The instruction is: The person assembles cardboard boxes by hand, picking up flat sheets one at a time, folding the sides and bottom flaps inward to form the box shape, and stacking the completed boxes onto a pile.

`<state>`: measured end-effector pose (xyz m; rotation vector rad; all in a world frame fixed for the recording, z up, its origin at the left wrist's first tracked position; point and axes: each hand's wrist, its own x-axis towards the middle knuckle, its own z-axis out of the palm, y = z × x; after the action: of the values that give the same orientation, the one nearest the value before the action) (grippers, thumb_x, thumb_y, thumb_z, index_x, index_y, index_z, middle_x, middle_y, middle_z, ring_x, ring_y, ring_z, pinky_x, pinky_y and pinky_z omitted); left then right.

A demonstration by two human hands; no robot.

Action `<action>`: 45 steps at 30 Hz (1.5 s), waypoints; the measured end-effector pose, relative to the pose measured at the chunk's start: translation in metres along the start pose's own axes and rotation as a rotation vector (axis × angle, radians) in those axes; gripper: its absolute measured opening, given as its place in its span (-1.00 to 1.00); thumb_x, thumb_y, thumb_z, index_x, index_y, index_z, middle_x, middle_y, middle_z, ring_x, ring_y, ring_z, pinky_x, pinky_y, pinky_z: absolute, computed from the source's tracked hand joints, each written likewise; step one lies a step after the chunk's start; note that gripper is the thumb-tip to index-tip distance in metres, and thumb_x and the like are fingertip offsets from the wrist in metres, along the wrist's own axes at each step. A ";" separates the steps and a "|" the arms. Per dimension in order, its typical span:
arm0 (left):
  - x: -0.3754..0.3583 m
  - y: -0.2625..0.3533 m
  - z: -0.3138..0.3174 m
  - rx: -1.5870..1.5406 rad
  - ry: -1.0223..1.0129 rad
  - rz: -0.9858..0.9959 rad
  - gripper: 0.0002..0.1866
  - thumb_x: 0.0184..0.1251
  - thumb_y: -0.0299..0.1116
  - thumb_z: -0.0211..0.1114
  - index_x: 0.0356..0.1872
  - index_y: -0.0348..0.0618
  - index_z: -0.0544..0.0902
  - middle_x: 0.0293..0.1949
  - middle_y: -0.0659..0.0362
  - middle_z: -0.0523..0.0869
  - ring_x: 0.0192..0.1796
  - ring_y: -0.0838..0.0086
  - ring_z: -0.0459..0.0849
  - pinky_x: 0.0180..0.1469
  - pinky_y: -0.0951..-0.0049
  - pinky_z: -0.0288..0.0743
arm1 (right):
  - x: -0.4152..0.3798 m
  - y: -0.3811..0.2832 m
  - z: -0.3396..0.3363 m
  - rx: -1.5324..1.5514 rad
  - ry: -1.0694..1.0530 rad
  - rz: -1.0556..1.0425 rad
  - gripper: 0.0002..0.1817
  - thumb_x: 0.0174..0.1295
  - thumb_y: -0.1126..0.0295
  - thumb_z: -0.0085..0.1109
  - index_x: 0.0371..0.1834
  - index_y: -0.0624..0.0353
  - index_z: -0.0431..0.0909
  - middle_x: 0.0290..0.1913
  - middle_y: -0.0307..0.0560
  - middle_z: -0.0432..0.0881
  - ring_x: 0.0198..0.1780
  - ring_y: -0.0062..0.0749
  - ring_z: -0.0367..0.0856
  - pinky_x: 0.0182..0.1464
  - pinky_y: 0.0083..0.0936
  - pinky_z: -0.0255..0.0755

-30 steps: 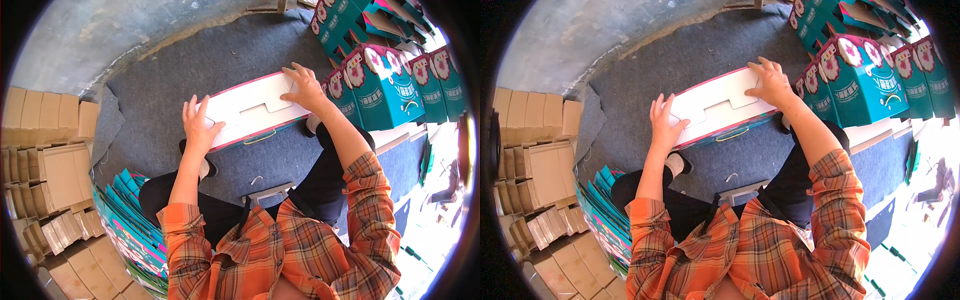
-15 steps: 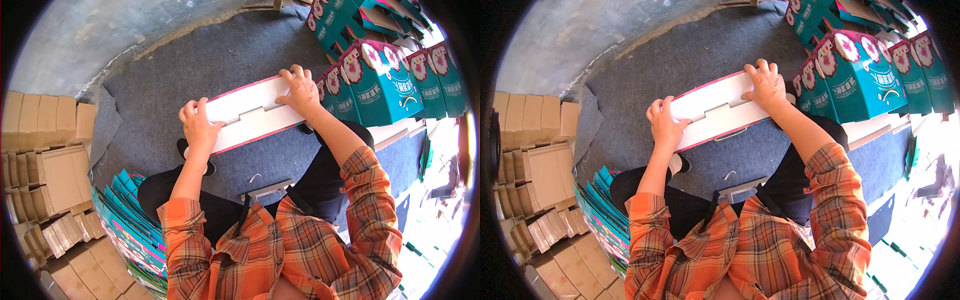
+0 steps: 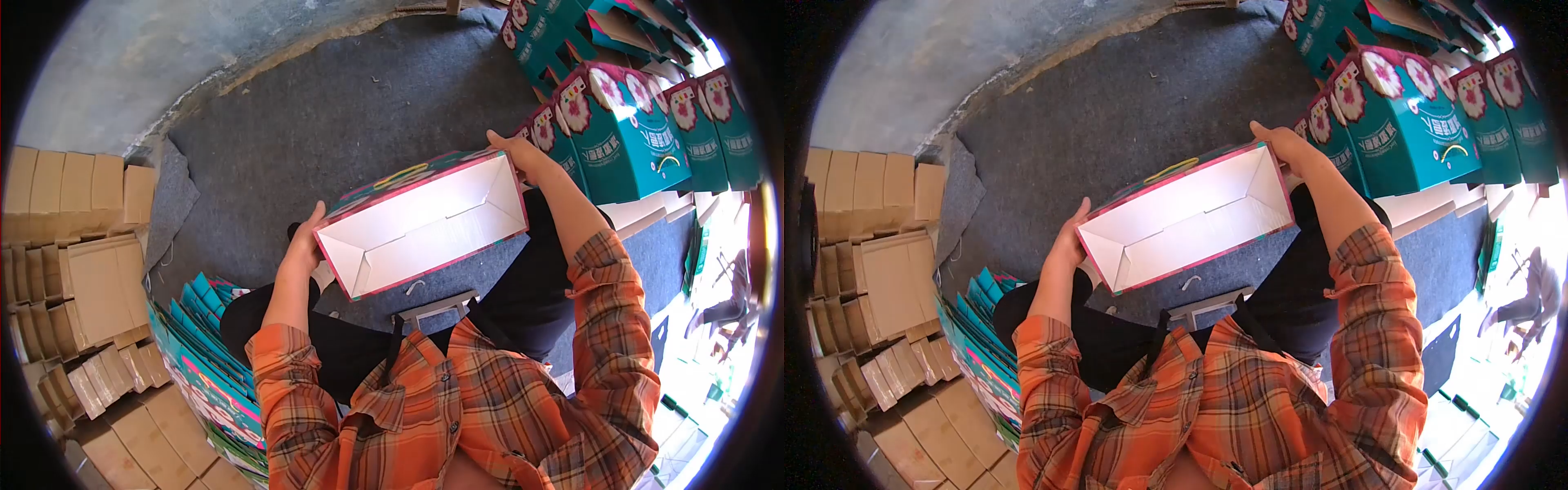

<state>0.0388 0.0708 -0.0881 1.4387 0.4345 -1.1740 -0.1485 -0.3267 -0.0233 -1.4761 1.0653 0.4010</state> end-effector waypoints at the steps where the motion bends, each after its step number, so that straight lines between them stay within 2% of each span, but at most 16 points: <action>1: 0.003 0.000 -0.007 -0.012 -0.076 0.020 -0.50 0.37 0.06 0.18 0.05 -0.18 0.62 0.04 0.07 0.66 0.04 0.33 0.63 0.10 0.29 0.48 | -0.001 0.001 -0.001 0.002 0.002 -0.002 -0.49 0.39 -0.09 -0.07 -0.04 0.12 0.64 -0.28 -0.17 0.67 -0.33 -0.43 0.54 -0.33 -0.37 0.33; 6: -0.012 0.004 -0.003 0.018 -0.175 0.169 -0.50 0.32 -0.21 0.25 0.24 -0.22 0.49 0.20 0.01 0.56 0.17 0.29 0.56 0.12 0.22 0.47 | -0.017 -0.002 -0.005 0.130 -0.015 -0.225 -0.51 0.41 -0.02 -0.05 0.19 0.10 0.51 -0.08 -0.14 0.66 -0.16 -0.40 0.59 -0.15 -0.40 0.43; 8: -0.040 0.010 0.015 0.050 -0.067 0.328 -0.34 0.32 -0.35 0.19 0.44 -0.18 0.23 0.30 0.03 0.45 0.25 0.27 0.46 0.15 0.09 0.44 | -0.031 -0.006 -0.002 0.157 0.055 -0.259 -0.50 0.42 0.01 -0.04 0.27 0.09 0.44 -0.03 -0.14 0.63 -0.12 -0.37 0.60 -0.11 -0.40 0.47; 9: -0.042 0.011 0.016 0.070 -0.024 0.364 -0.25 0.40 -0.23 0.14 0.53 -0.09 0.01 0.32 0.06 0.39 0.27 0.26 0.41 0.17 -0.06 0.41 | -0.039 -0.007 -0.002 0.174 0.059 -0.254 -0.49 0.42 0.01 -0.04 0.27 0.09 0.43 -0.03 -0.12 0.62 -0.11 -0.36 0.60 -0.12 -0.38 0.48; 10: -0.045 0.013 0.016 0.071 -0.026 0.367 -0.25 0.40 -0.23 0.14 0.53 -0.09 0.01 0.32 0.06 0.39 0.27 0.26 0.41 0.17 -0.06 0.41 | -0.043 -0.008 -0.003 0.192 0.063 -0.249 -0.49 0.42 0.01 -0.04 0.28 0.09 0.42 -0.03 -0.11 0.61 -0.09 -0.35 0.60 -0.12 -0.36 0.50; 13: -0.045 0.013 0.007 -0.012 -0.089 0.334 -0.22 0.44 0.19 -0.03 0.48 -0.13 0.11 0.22 0.01 0.42 0.33 0.15 0.35 0.22 -0.21 0.33 | -0.028 0.011 -0.003 0.102 0.045 -0.256 -0.50 0.40 0.05 -0.02 0.28 0.11 0.40 -0.11 -0.11 0.60 -0.14 -0.33 0.61 -0.17 -0.30 0.52; 18: -0.024 -0.008 -0.008 0.012 0.048 0.199 -0.35 0.45 0.13 -0.03 0.35 -0.17 0.30 0.17 -0.05 0.48 0.30 -0.01 0.39 0.20 -0.20 0.37 | -0.011 0.043 0.006 -0.032 -0.045 -0.173 -0.61 0.26 0.28 0.11 0.13 0.13 0.53 -0.21 -0.20 0.62 -0.26 -0.44 0.60 -0.32 -0.46 0.53; 20: -0.010 -0.019 -0.024 0.176 -0.022 0.115 -0.38 0.45 0.10 -0.02 0.29 -0.20 0.38 0.14 -0.05 0.52 0.26 0.00 0.45 0.19 -0.16 0.41 | 0.002 0.057 0.007 -0.163 -0.072 -0.182 -0.52 0.25 0.35 0.15 0.26 0.12 0.46 -0.08 -0.04 0.67 -0.17 -0.32 0.67 -0.26 -0.32 0.57; 22: -0.024 -0.014 -0.003 0.105 0.079 0.088 -0.43 0.44 0.00 -0.01 0.25 -0.24 0.43 0.19 -0.10 0.52 0.21 0.00 0.51 0.18 -0.21 0.38 | 0.005 0.064 0.013 -0.198 -0.069 -0.144 -0.57 0.20 0.40 0.15 0.18 0.12 0.53 -0.31 -0.22 0.60 -0.38 -0.55 0.55 -0.43 -0.59 0.47; 26: -0.022 -0.007 0.005 0.340 0.089 0.097 -0.46 0.46 0.06 0.01 0.18 -0.17 0.52 0.04 0.01 0.61 0.07 0.20 0.61 0.06 0.02 0.53 | 0.014 0.064 0.005 -0.299 -0.063 -0.161 -0.58 0.16 0.50 0.15 0.14 0.21 0.56 -0.29 -0.13 0.64 -0.31 -0.41 0.61 -0.45 -0.50 0.49; 30: -0.011 -0.005 0.007 0.351 0.133 0.412 -0.58 0.40 -0.15 0.14 0.14 -0.20 0.52 -0.01 0.05 0.62 -0.13 0.36 0.65 -0.20 0.32 0.57 | 0.012 0.059 0.006 -0.723 0.069 -0.434 -0.61 0.13 0.56 0.14 0.08 0.29 0.58 -0.27 -0.04 0.65 -0.27 -0.33 0.64 -0.34 -0.42 0.53; 32: -0.016 0.000 0.016 0.386 0.228 0.508 -0.61 0.38 -0.23 0.18 0.13 -0.22 0.52 -0.04 0.06 0.63 -0.20 0.42 0.65 -0.28 0.40 0.55 | 0.005 0.053 0.006 -0.604 0.137 -0.511 -0.63 0.08 0.50 0.16 0.02 0.17 0.64 -0.23 0.13 0.69 -0.14 0.00 0.66 -0.01 -0.26 0.51; 34: -0.023 0.004 0.023 0.445 0.352 0.673 -0.61 0.36 -0.27 0.19 0.13 -0.26 0.52 -0.09 0.07 0.65 -0.18 0.44 0.63 -0.34 0.43 0.52 | 0.011 0.049 0.006 -0.667 0.210 -0.548 -0.64 0.08 0.56 0.14 -0.01 0.20 0.63 -0.20 0.10 0.67 -0.14 -0.08 0.66 0.00 -0.31 0.50; 38: -0.032 0.013 0.027 0.533 0.402 0.772 -0.64 0.37 -0.28 0.17 0.09 -0.27 0.53 -0.12 0.04 0.66 -0.10 0.34 0.65 -0.06 0.36 0.52 | 0.012 0.035 0.011 -0.643 0.413 -0.767 -0.64 0.08 0.63 0.02 -0.06 0.15 0.63 -0.06 0.09 0.65 0.00 -0.03 0.61 0.05 -0.26 0.48; 42: -0.025 0.013 0.025 0.574 0.470 0.790 -0.66 0.35 -0.32 0.17 0.07 -0.28 0.51 -0.11 -0.01 0.67 -0.09 0.28 0.66 0.04 0.29 0.48 | 0.010 0.022 0.021 -0.331 0.345 -0.928 -0.45 0.11 0.67 -0.04 0.21 0.06 0.48 0.08 0.06 0.62 0.01 -0.07 0.62 0.08 -0.26 0.46; 45: -0.035 0.015 0.035 0.597 0.502 0.853 -0.67 0.32 -0.40 0.17 0.07 -0.27 0.46 -0.08 -0.05 0.67 -0.04 0.19 0.67 0.06 0.25 0.49 | 0.000 0.013 0.030 -0.308 0.177 -0.731 -0.27 0.13 0.68 -0.05 0.44 -0.04 0.21 0.12 0.02 0.61 -0.01 -0.14 0.64 0.09 -0.32 0.47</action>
<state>0.0216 0.0481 -0.0449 2.1389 -0.2367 -0.2296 -0.1485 -0.2977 -0.0380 -2.0822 0.5409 -0.0963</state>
